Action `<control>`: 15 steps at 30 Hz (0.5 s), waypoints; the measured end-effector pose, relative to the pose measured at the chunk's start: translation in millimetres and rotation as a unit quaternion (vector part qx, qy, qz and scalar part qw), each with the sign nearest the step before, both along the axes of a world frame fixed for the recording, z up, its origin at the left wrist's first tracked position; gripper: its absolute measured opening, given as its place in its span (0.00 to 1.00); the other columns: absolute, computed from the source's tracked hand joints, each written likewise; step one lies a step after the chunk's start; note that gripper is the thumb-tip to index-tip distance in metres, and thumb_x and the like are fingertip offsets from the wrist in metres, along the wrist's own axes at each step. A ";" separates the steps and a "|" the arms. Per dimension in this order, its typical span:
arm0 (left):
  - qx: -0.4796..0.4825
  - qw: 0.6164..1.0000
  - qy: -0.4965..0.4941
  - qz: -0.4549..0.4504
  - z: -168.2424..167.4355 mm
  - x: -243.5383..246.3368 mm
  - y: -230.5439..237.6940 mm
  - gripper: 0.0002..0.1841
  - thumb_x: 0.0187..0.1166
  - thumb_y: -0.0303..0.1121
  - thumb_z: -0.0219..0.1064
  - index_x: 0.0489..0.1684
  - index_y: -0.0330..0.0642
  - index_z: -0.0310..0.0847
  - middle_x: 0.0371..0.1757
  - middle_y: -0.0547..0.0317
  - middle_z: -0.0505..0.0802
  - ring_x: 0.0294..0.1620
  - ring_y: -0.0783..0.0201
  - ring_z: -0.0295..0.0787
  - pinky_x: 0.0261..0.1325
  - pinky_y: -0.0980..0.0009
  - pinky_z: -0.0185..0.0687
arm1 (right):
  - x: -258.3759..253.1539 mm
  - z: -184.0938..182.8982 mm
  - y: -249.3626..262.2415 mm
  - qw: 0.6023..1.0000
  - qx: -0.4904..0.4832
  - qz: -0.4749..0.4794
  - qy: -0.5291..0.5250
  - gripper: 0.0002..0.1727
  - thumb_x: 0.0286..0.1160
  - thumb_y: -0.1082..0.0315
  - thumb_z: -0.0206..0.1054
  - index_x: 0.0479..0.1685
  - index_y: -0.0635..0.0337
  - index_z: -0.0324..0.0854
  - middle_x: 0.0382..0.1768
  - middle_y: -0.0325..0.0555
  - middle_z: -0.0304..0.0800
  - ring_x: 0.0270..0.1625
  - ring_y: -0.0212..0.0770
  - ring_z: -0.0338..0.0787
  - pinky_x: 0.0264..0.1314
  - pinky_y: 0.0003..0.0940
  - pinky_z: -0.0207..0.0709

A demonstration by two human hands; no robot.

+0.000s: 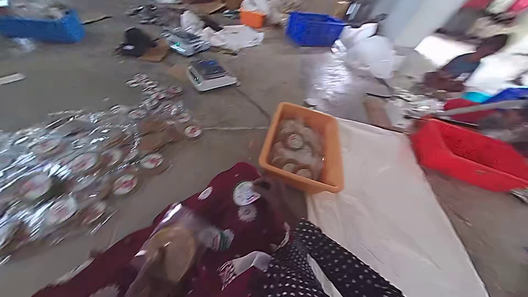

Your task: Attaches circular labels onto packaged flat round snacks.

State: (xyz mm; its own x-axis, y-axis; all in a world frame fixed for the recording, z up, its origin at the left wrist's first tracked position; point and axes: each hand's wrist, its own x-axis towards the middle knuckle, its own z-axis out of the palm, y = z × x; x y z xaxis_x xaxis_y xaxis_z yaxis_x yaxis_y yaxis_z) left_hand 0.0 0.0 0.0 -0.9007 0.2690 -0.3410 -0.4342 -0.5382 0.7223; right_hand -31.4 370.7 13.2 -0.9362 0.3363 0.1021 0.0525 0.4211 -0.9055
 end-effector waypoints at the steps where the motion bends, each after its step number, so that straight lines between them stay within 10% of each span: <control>1: -0.004 1.000 -0.017 0.013 -1.4 2.7 4.0 0.14 0.87 0.38 0.58 0.62 0.46 0.81 0.53 0.56 0.96 0.54 0.62 0.95 0.58 0.59 0.93 | -0.7 -0.7 0.1 0.999 -0.030 -0.013 -0.005 0.15 0.64 0.70 0.80 0.48 0.67 0.88 0.41 0.47 0.94 0.43 0.35 0.93 0.53 0.34 0.88; 4: 0.002 0.998 -0.046 0.033 6.5 6.8 18.6 0.15 0.87 0.34 0.55 0.66 0.40 0.76 0.52 0.51 0.95 0.51 0.58 0.95 0.55 0.58 0.94 | 0.7 10.1 -5.4 0.993 -0.112 0.006 -0.029 0.26 0.62 0.75 0.80 0.63 0.69 0.80 0.41 0.49 0.94 0.41 0.37 0.93 0.49 0.35 0.89; 8: -0.006 0.996 -0.073 0.050 14.4 10.1 25.7 0.14 0.89 0.30 0.54 0.66 0.35 0.75 0.52 0.47 0.94 0.51 0.56 0.95 0.56 0.56 0.93 | 2.8 28.2 -22.3 0.982 -0.187 0.009 -0.035 0.08 0.68 0.78 0.76 0.44 0.66 0.89 0.35 0.43 0.94 0.38 0.31 0.92 0.47 0.29 0.88; 15: 0.034 0.995 -0.082 0.054 11.1 11.2 23.9 0.13 0.87 0.27 0.56 0.63 0.31 0.76 0.52 0.43 0.93 0.52 0.53 0.94 0.60 0.54 0.91 | 4.4 48.4 -50.2 0.983 -0.170 0.056 -0.026 0.06 0.67 0.80 0.76 0.40 0.65 0.89 0.32 0.41 0.95 0.34 0.29 0.92 0.43 0.25 0.88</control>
State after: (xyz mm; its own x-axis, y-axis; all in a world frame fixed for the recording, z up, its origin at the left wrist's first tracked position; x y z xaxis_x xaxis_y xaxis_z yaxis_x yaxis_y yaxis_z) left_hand 11.2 23.9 11.1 -0.8597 0.2000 -0.4700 -0.4795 -0.6331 0.6077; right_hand -27.0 320.4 61.6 -0.9704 0.2367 -0.0479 0.0734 0.1001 -0.9923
